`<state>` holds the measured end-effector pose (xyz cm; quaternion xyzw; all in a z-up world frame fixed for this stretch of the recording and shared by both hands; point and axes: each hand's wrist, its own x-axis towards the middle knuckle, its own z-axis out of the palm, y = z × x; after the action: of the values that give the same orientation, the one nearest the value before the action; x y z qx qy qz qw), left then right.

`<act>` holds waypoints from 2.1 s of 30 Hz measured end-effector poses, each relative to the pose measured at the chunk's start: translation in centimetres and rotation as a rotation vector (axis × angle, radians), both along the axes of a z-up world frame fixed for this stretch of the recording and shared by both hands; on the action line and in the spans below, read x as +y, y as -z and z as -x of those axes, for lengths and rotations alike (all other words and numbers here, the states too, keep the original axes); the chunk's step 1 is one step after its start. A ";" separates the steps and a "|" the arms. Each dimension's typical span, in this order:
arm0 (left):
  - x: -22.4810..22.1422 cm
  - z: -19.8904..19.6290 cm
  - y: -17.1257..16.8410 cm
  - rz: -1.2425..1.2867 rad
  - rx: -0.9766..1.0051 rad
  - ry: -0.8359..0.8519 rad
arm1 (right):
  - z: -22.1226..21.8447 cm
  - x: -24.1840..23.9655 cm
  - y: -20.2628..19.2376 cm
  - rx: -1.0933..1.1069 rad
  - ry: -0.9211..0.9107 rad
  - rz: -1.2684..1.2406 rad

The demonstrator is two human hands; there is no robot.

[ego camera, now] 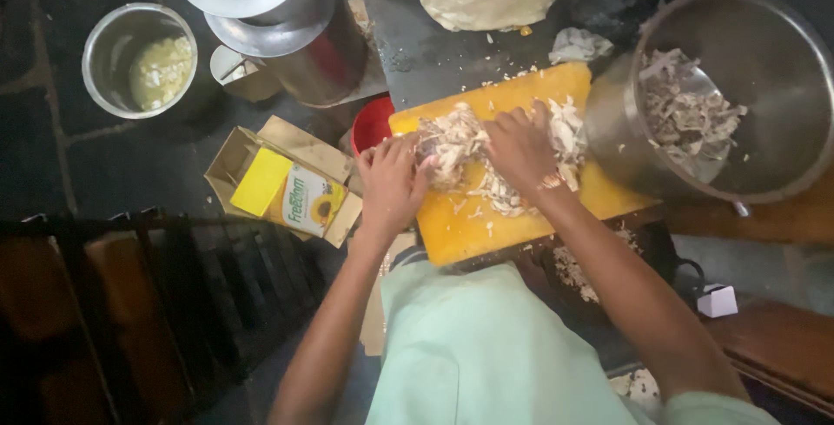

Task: The person shreds cooked chicken by hand on a yellow cutting board and places the shredded pieces into a metal pot.

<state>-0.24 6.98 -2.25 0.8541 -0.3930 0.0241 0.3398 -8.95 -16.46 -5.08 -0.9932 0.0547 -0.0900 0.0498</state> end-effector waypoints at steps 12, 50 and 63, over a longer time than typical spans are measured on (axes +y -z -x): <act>0.5 -0.3 -1.0 -0.024 0.074 0.052 | 4.5 -3.6 -3.5 0.007 -0.009 0.097; -5.1 5.5 -6.4 0.225 0.217 0.244 | 7.7 1.5 -9.0 -0.063 0.175 -0.833; -4.2 6.1 1.2 0.463 0.963 -0.045 | 9.2 -0.1 -7.3 -0.092 0.359 -0.656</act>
<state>-6.32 2.76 -3.48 0.6793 -0.1586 -0.2771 0.6608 -18.18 -16.55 2.24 -0.8940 0.2514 -0.1195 0.3511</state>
